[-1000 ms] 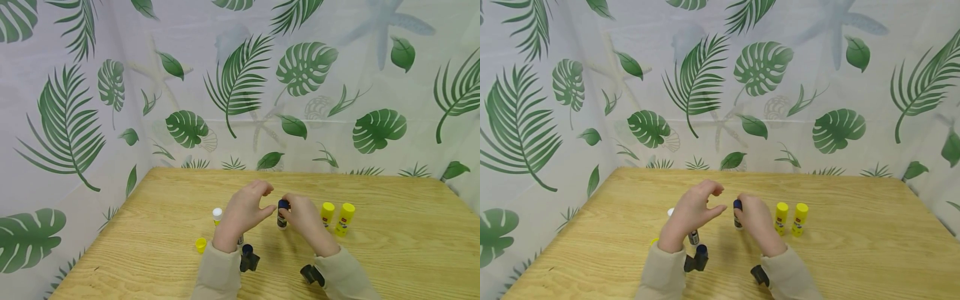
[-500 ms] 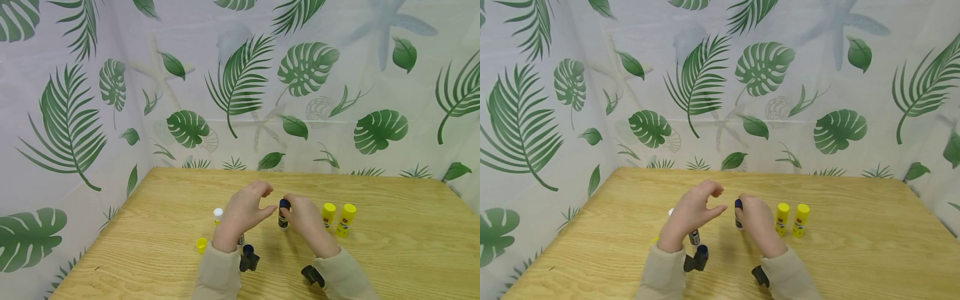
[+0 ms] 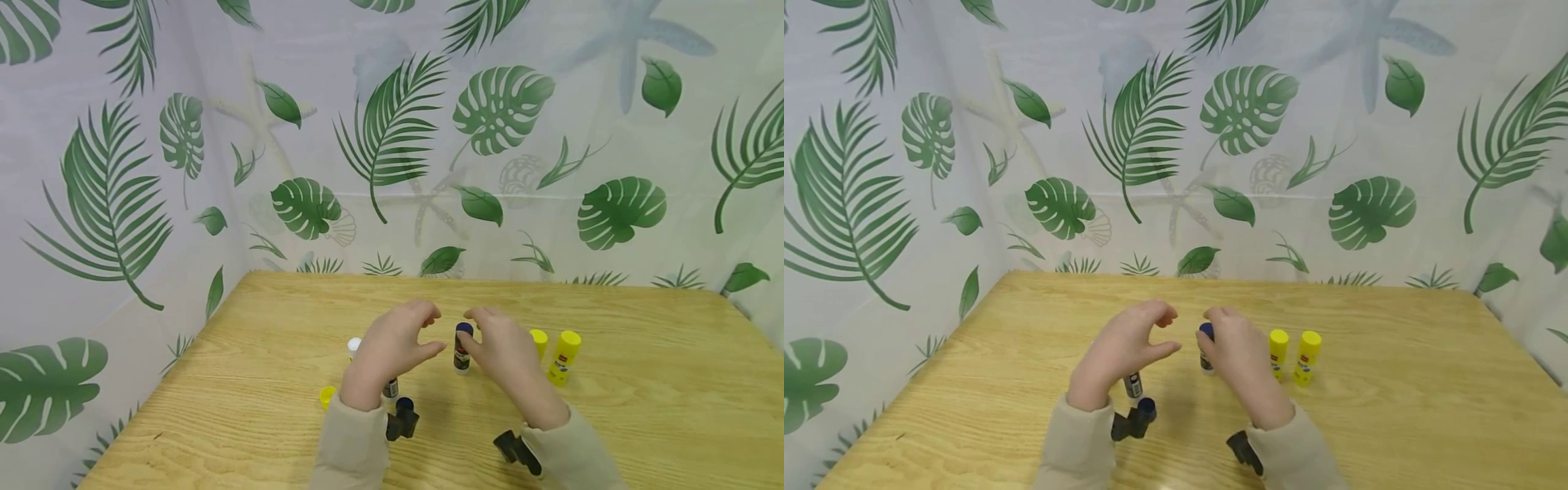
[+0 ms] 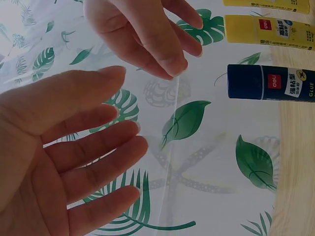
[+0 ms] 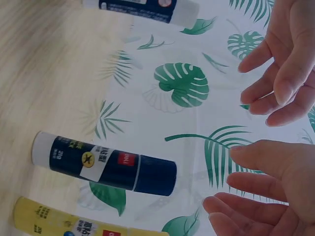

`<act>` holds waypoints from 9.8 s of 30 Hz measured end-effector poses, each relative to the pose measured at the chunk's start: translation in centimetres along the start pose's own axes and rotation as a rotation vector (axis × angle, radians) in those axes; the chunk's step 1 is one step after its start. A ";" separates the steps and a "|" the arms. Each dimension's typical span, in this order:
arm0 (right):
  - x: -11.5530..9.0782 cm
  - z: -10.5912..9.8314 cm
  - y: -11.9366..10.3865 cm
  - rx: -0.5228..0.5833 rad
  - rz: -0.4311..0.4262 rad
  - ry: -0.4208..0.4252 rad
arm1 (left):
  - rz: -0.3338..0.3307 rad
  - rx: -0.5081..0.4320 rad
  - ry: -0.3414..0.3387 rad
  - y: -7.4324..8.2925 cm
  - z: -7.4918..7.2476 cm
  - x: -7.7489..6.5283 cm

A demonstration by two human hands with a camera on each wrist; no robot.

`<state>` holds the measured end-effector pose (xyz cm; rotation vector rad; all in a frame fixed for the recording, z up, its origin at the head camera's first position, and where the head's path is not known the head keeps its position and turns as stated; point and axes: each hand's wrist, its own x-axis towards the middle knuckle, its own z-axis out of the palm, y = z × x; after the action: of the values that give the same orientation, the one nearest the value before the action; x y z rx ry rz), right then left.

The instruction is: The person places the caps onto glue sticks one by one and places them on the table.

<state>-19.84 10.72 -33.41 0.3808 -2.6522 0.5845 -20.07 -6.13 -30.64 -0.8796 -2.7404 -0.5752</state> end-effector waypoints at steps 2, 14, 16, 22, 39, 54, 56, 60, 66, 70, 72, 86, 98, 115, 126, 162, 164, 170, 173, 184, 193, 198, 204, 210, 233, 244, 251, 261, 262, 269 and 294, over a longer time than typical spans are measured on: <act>-0.1 -0.2 -0.2 0.013 -0.012 0.008 | 0.000 0.008 -0.008 0.1 -0.2 -0.1; -0.3 -0.5 -0.4 0.024 -0.034 0.005 | -0.107 0.030 -0.097 -0.9 -1.0 -1.2; -0.4 -0.4 -0.4 0.023 -0.031 0.000 | -0.116 0.032 -0.100 -1.0 -0.9 -1.2; -0.4 -0.3 -0.4 0.017 -0.051 0.007 | -0.130 0.071 -0.134 -1.1 -1.0 -1.5; -0.8 -0.2 -0.5 0.001 -0.084 0.008 | -0.218 0.061 -0.262 -2.6 0.1 -1.8; -0.9 -0.1 -1.0 0.004 -0.081 -0.023 | -0.275 0.013 -0.310 -3.2 0.7 -1.9; -0.9 -0.1 -1.0 0.006 -0.078 -0.024 | -0.270 0.015 -0.311 -3.2 0.7 -2.0; -1.0 -0.1 -1.0 0.005 -0.076 -0.027 | -0.265 0.022 -0.321 -3.2 0.7 -2.0; -1.0 -0.2 -1.2 0.002 -0.063 -0.055 | -0.260 0.035 -0.324 -3.2 0.8 -2.1; -1.0 -0.3 -1.4 0.007 -0.056 -0.065 | -0.247 0.052 -0.315 -3.3 0.9 -2.1; -1.0 -0.3 -1.4 0.009 -0.057 -0.064 | -0.242 0.050 -0.311 -3.3 0.9 -2.1; -1.0 0.4 -1.5 0.004 -0.059 -0.077 | -0.075 -0.041 -0.052 -3.3 -0.1 -1.8; -1.0 2.1 -2.1 0.103 -0.091 -0.229 | 0.112 -0.038 0.226 -2.5 -0.4 -1.8; -1.7 4.7 -2.7 0.167 -0.441 -0.603 | 0.187 0.053 0.371 -2.4 -0.4 -1.6; -2.1 5.4 -2.7 0.085 -0.551 -0.623 | 0.211 0.086 0.398 -2.6 -0.2 -1.5; -2.2 5.5 -2.5 0.056 -0.404 -0.650 | 0.168 0.044 0.328 -2.8 -0.8 -1.7; -2.3 5.4 -2.5 0.046 -0.400 -0.634 | 0.169 0.037 0.325 -2.8 -0.8 -1.7; -2.4 5.3 -2.4 0.031 -0.381 -0.610 | 0.165 0.022 0.311 -2.8 -0.8 -1.7; -2.5 5.4 -2.3 0.020 -0.370 -0.613 | 0.166 0.020 0.306 -2.9 -0.8 -1.8; -2.1 5.0 -1.8 0.078 -0.394 -0.564 | 0.151 0.034 0.280 -2.8 -0.8 -1.8; -1.3 2.0 -1.6 0.165 -0.393 -0.417 | 0.159 0.041 0.261 -2.6 -0.8 -1.8; -1.1 0.2 -1.3 0.189 -0.366 -0.338 | 0.184 0.031 0.239 -2.5 -0.8 -1.8; -0.9 -1.7 -1.0 0.249 -0.342 -0.257 | 0.211 0.029 0.225 -2.3 -0.9 -1.8; -0.9 -2.6 -0.8 0.262 -0.334 -0.164 | 0.239 0.034 0.216 -2.1 -0.8 -1.8; -0.8 -2.6 -0.7 0.314 -0.298 -0.083 | 0.266 0.031 0.133 -1.2 -0.9 -1.7; -0.8 -2.4 -0.6 0.320 -0.304 -0.084 | 0.280 0.015 0.134 -1.1 -0.8 -1.6; -0.8 -2.6 -0.6 0.305 -0.286 -0.082 | 0.329 0.009 0.170 -1.0 -0.7 -1.5; -0.9 -2.8 -0.8 0.299 -0.288 -0.066 | 0.378 0.001 0.165 -0.8 -0.8 -1.6; -0.9 -2.8 -0.8 0.302 -0.287 -0.065 | 0.383 -0.001 0.166 -0.8 -0.8 -1.6; -1.0 -2.9 -1.0 0.308 -0.295 -0.051 | 0.404 -0.001 0.161 -0.7 -0.8 -1.6; -1.1 -3.5 -0.7 0.339 -0.403 0.030 | 0.419 -0.002 0.149 -0.4 -0.9 -1.7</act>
<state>-17.55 11.90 -30.75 0.9661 -2.3456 0.8912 -18.83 -7.66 -30.49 -1.3062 -2.3254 -0.5332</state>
